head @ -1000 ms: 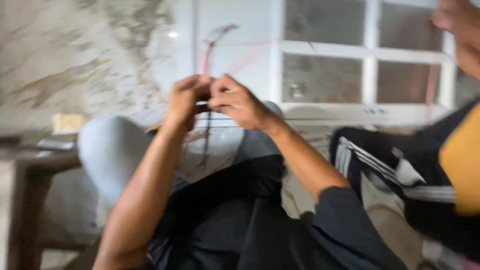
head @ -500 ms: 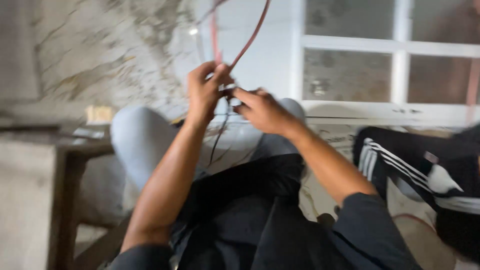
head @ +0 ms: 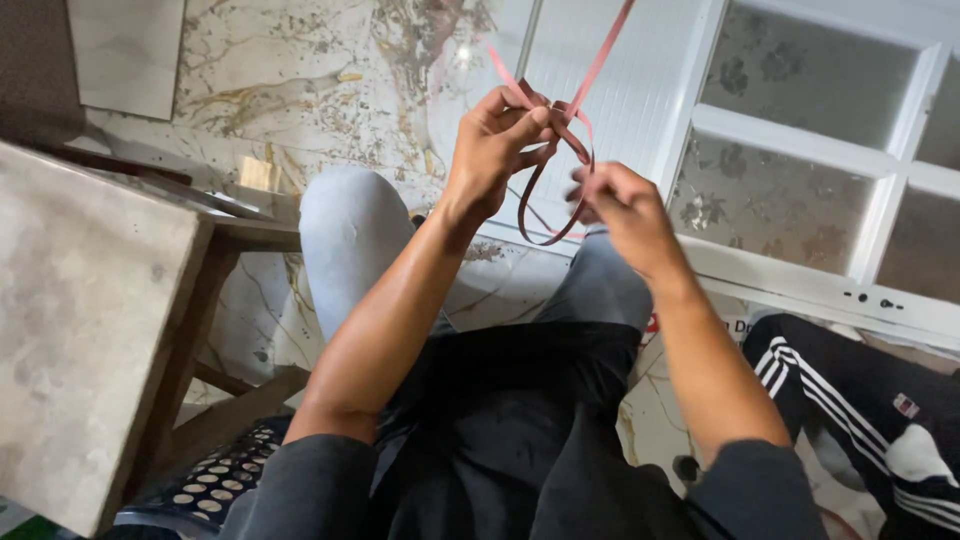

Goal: Installing sealant strips on a door frame and manipulating a pink ribbon

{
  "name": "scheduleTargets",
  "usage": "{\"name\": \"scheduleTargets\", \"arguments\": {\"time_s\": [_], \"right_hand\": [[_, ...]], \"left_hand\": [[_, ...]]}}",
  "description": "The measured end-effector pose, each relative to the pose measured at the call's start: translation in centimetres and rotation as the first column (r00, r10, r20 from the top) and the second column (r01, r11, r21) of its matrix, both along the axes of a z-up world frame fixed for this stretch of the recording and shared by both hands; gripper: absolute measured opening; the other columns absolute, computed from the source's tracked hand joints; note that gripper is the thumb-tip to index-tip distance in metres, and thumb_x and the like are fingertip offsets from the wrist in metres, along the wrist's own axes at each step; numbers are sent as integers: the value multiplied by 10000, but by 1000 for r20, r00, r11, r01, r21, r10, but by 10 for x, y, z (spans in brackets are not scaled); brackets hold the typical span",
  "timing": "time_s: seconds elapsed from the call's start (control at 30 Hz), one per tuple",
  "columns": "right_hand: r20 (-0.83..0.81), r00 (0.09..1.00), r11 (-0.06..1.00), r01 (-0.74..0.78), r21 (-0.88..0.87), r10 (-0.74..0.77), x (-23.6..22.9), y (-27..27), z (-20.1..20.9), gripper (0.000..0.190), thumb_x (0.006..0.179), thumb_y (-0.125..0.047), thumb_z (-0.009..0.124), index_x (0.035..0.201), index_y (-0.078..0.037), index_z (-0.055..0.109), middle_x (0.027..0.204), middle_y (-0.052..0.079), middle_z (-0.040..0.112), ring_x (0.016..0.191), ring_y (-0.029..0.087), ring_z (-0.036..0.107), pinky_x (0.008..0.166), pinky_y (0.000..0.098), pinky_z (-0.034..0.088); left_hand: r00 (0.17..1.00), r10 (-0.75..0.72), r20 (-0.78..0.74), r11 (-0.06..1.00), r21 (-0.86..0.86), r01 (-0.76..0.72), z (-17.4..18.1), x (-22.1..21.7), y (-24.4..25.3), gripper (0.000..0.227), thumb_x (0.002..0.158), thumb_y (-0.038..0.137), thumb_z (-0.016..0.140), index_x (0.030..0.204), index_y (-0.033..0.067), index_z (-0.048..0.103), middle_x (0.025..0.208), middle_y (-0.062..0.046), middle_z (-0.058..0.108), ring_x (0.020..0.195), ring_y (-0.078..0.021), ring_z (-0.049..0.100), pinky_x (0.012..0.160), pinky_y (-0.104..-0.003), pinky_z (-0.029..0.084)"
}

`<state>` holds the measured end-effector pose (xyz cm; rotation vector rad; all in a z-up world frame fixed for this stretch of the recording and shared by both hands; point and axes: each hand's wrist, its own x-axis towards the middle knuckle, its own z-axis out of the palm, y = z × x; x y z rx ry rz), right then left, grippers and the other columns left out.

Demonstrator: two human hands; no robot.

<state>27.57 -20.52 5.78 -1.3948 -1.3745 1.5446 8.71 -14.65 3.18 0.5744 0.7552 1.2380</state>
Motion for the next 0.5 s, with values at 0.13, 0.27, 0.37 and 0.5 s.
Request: {"name": "scheduleTargets", "arguments": {"time_s": [0.13, 0.27, 0.37, 0.5], "right_hand": [[-164, 981, 992, 114, 44, -106, -26, 10, 9, 102, 898, -103, 584, 914, -2, 578, 788, 87, 628, 667, 129, 594, 626, 207, 490], [-358, 933, 989, -80, -126, 30, 19, 16, 16, 176, 899, -104, 571, 1019, 15, 621, 641, -17, 502, 482, 27, 391, 370, 128, 295], [596, 802, 964, -187, 189, 39, 70, 28, 14, 153, 867, -44, 676, 1015, -9, 695, 709, 87, 639, 522, 141, 506, 452, 251, 387], [575, 817, 984, -79, 158, -27, 123, 38, 10, 190, 935, -114, 668, 1096, -12, 672, 834, 87, 650, 563, 116, 470, 475, 232, 360]], "left_hand": [[1000, 12, -10, 997, 75, -11, 5, -5, -2, 98, 840, 23, 642, 911, 53, 582, 928, -127, 692, 724, -145, 613, 664, -298, 556], [974, 172, -145, 983, 93, -159, 7, -23, 3, 88, 843, -27, 520, 894, 30, 563, 776, -105, 614, 718, -196, 656, 721, -360, 567], [942, 243, -230, 969, 87, -229, 7, -39, 8, 211, 871, 29, 484, 1036, 5, 612, 684, -66, 570, 648, -172, 573, 656, -327, 494], [983, 185, 5, 982, 47, -185, 9, -56, 7, 294, 901, 80, 562, 1189, 89, 614, 776, -86, 600, 745, -222, 587, 660, -369, 498]]}}
